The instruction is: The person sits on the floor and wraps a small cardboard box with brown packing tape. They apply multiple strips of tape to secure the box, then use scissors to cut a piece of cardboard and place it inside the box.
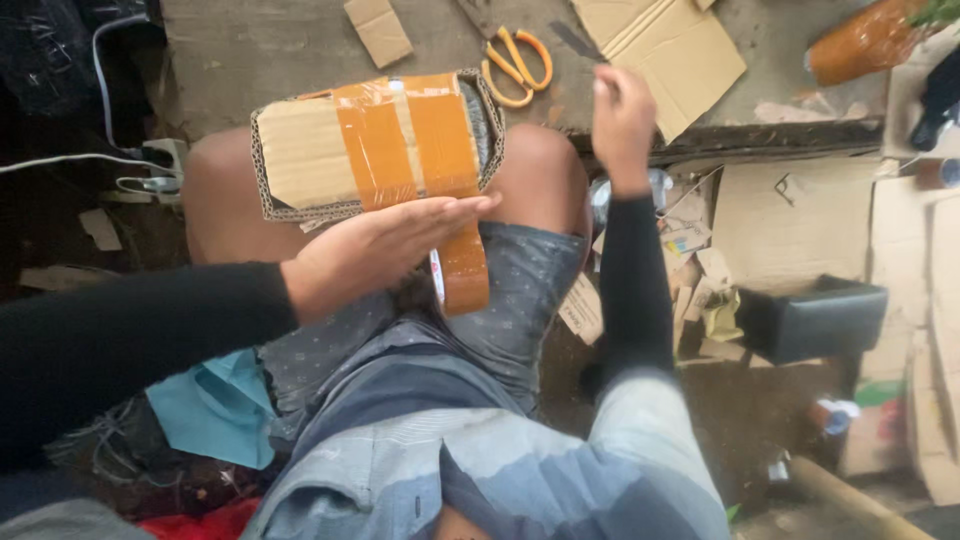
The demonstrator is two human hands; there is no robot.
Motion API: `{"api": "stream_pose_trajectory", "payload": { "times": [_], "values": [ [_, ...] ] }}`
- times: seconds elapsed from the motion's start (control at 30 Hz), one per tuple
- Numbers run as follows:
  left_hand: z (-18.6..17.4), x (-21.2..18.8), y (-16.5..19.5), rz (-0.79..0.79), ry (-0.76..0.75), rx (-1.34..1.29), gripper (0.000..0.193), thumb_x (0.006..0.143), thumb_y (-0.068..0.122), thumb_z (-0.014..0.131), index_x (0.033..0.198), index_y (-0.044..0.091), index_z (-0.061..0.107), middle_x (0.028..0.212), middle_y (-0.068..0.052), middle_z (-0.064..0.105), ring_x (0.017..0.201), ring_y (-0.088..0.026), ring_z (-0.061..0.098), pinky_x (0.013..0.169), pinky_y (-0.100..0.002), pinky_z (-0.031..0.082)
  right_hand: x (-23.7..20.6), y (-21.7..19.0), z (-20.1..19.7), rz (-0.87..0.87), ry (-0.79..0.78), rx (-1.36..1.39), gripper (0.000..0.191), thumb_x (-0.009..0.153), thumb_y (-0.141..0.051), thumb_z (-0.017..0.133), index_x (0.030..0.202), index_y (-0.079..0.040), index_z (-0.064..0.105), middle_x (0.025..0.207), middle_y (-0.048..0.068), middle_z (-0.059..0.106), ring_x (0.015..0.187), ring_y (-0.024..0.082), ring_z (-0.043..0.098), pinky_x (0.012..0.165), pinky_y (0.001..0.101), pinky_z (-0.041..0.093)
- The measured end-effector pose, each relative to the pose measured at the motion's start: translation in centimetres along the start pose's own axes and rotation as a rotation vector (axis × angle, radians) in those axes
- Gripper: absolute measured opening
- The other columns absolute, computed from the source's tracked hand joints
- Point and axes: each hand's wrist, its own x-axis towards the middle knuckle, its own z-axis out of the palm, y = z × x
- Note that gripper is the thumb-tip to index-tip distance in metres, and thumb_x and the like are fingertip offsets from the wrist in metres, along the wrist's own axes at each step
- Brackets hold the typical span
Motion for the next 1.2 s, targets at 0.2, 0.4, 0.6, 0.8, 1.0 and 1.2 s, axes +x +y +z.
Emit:
{"api": "stream_pose_trajectory", "payload": {
  "times": [0.2, 0.4, 0.6, 0.8, 1.0, 1.2],
  "values": [
    [1.4, 1.5, 2.0, -0.034, -0.113, 0.257, 0.076, 0.102, 0.042, 0.030, 0.164, 0.007, 0.005, 0.171, -0.008, 0.001, 0.155, -0.022, -0.003, 0.123, -0.042, -0.003, 5.5, 3.3, 5.7, -0.007, -0.131, -0.251, 0.015, 0.087, -0.013, 0.080, 0.093, -0.003, 0.070, 0.094, 0.018, 0.068, 0.094, 0.039, 0.063, 0.085, 0.0466, 0.050],
    [0.9, 0.3, 1.7, -0.126, 0.109, -0.285, 0.074, 0.099, 0.037, 0.045, 0.162, 0.005, 0.025, 0.169, -0.013, 0.017, 0.156, -0.025, 0.011, 0.127, -0.041, 0.007, 6.3, 3.0, 6.7, -0.004, -0.181, 0.135, 0.021, 0.090, -0.009, 0.077, 0.104, 0.000, 0.064, 0.096, 0.013, 0.071, 0.091, 0.026, 0.071, 0.080, 0.0388, 0.056],
    [-1.0, -4.6, 5.6, -0.582, 0.550, -1.344, 0.060, 0.097, 0.028, 0.073, 0.148, 0.008, 0.049, 0.152, -0.015, 0.046, 0.146, -0.034, 0.041, 0.125, -0.048, 0.036, 0.6, -0.2, 2.1, 0.254, 0.067, 0.428, 0.017, 0.101, -0.001, 0.062, 0.117, -0.003, 0.068, 0.100, 0.000, 0.067, 0.084, 0.010, 0.057, 0.072, 0.0245, 0.046],
    [-0.4, -2.2, 12.8, -0.894, 0.587, -1.585, 0.094, 0.077, 0.048, 0.089, 0.146, 0.003, 0.044, 0.145, -0.028, 0.041, 0.130, -0.049, 0.044, 0.110, -0.058, 0.040, -6.9, -10.0, -5.8, 0.244, 0.024, 0.436, 0.006, 0.104, -0.006, 0.073, 0.106, 0.000, 0.072, 0.097, 0.000, 0.064, 0.082, 0.006, 0.054, 0.073, 0.0221, 0.043],
    [-0.8, 0.5, 13.5, -0.947, 0.485, -1.533, 0.095, 0.076, 0.048, 0.091, 0.146, 0.003, 0.046, 0.142, -0.027, 0.041, 0.128, -0.049, 0.044, 0.110, -0.058, 0.040, -6.5, -19.9, -8.8, -0.572, -0.213, -0.039, 0.017, 0.091, 0.003, 0.076, 0.106, -0.005, 0.076, 0.102, 0.006, 0.073, 0.089, 0.025, 0.066, 0.081, 0.0375, 0.051],
    [-1.6, 1.1, 12.7, -0.978, 0.502, -1.459, 0.094, 0.073, 0.047, 0.093, 0.141, 0.001, 0.047, 0.139, -0.025, 0.045, 0.131, -0.047, 0.045, 0.112, -0.055, 0.040, -4.4, -22.5, -6.7, -0.739, -0.393, -0.245, 0.033, 0.074, -0.007, 0.078, 0.107, -0.005, 0.080, 0.094, 0.004, 0.072, 0.088, 0.022, 0.063, 0.082, 0.0358, 0.050]
  ]
}}
